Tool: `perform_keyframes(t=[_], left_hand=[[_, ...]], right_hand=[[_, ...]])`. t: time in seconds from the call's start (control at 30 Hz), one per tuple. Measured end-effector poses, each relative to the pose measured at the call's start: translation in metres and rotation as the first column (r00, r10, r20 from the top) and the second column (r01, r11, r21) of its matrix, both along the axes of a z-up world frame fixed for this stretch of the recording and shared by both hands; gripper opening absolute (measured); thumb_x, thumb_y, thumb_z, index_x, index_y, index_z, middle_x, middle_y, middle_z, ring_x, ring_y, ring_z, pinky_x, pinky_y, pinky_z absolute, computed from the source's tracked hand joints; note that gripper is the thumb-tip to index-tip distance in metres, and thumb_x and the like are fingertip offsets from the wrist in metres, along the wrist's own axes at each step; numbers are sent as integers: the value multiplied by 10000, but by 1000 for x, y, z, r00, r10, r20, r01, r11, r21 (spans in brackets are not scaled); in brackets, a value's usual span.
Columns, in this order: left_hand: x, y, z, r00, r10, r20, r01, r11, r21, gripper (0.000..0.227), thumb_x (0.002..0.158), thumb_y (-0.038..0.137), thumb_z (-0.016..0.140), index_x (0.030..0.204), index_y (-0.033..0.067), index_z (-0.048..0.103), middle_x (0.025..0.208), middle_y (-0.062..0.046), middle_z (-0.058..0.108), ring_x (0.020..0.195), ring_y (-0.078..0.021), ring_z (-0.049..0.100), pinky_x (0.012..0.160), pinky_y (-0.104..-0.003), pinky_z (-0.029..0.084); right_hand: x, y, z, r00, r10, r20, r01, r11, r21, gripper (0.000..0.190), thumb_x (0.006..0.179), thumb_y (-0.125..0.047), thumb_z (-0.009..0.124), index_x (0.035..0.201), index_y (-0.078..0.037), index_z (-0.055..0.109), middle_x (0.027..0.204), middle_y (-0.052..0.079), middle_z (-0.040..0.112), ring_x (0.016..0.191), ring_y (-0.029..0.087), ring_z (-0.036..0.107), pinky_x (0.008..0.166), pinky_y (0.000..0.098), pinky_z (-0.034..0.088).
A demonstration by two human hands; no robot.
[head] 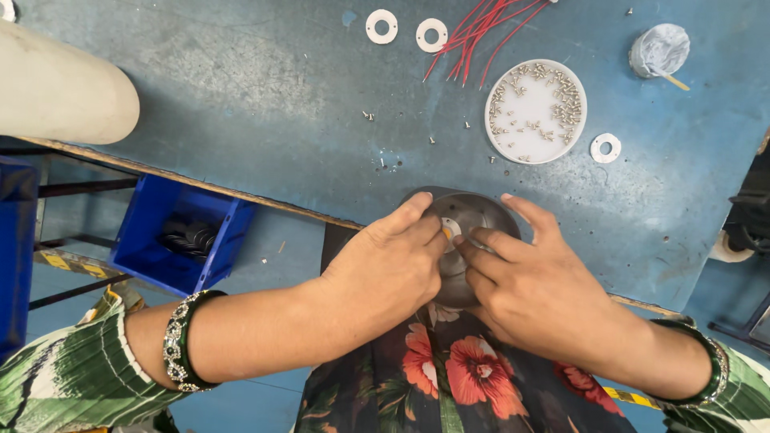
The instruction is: The person applies adhesive to a small LED component and attaches it to a metal housing. They then secure the assembly with a white plastic ring and use a green glue gun to apply adhesive around the ring. The process is repeated for a second unit.
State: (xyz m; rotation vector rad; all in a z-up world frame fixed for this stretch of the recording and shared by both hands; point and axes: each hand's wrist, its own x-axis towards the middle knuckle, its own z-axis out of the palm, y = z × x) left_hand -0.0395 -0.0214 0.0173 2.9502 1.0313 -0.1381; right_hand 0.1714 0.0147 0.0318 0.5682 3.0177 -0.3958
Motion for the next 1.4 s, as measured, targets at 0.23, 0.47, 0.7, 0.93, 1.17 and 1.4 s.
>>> perform_keyframes(t=[0.23,0.47,0.7,0.93,1.17,1.4], left_hand=[[1,-2,-4,999,37,40,-37,999,-2,226,726,236,629,821,124,800,1040,-47,698,1113,-213,603,1199,-458,226],[0,-5,-6,991,65,118,-68,997,28,219,716,228,642,837,123,792,1054,-35,701,1109,-209,602,1202,-468,237],[-4,-6,-10,986,52,160,-67,994,90,184,733,217,648,820,123,780,1006,-25,700,1175,-217,587,1215,-477,226],[-6,-4,-6,977,45,211,-65,994,88,201,779,196,634,902,103,763,1020,-29,696,1209,-223,580,1233,-497,227],[-30,3,44,826,13,563,4,1000,-28,517,614,339,722,1084,123,707,1113,-40,676,1163,-204,597,1103,-506,310],[-58,42,52,701,56,711,-79,997,-1,196,860,267,845,844,150,690,922,37,692,865,-213,661,866,-373,507]], right_hand=[[-2,2,1,999,-34,-18,34,999,-18,380,609,-313,762,818,3,766,1105,138,731,1159,263,586,1053,646,326],[-2,-2,5,998,-49,36,49,999,4,404,608,-317,786,876,-15,778,1163,137,731,1255,291,567,1037,657,321],[2,-6,0,997,-57,-54,58,998,8,404,611,-319,805,837,13,761,1132,139,729,1226,269,569,1083,669,301],[2,-6,2,994,-49,-102,50,999,8,455,667,-363,808,912,14,740,1133,144,719,1230,275,576,1101,638,315],[47,-12,29,871,-322,-372,300,947,-118,441,741,-341,849,1095,-103,735,1191,67,700,1208,190,618,1137,528,438],[122,-25,3,332,-733,-593,772,573,-275,507,782,-427,776,1148,-90,680,1120,71,648,1084,196,590,1030,494,437]])
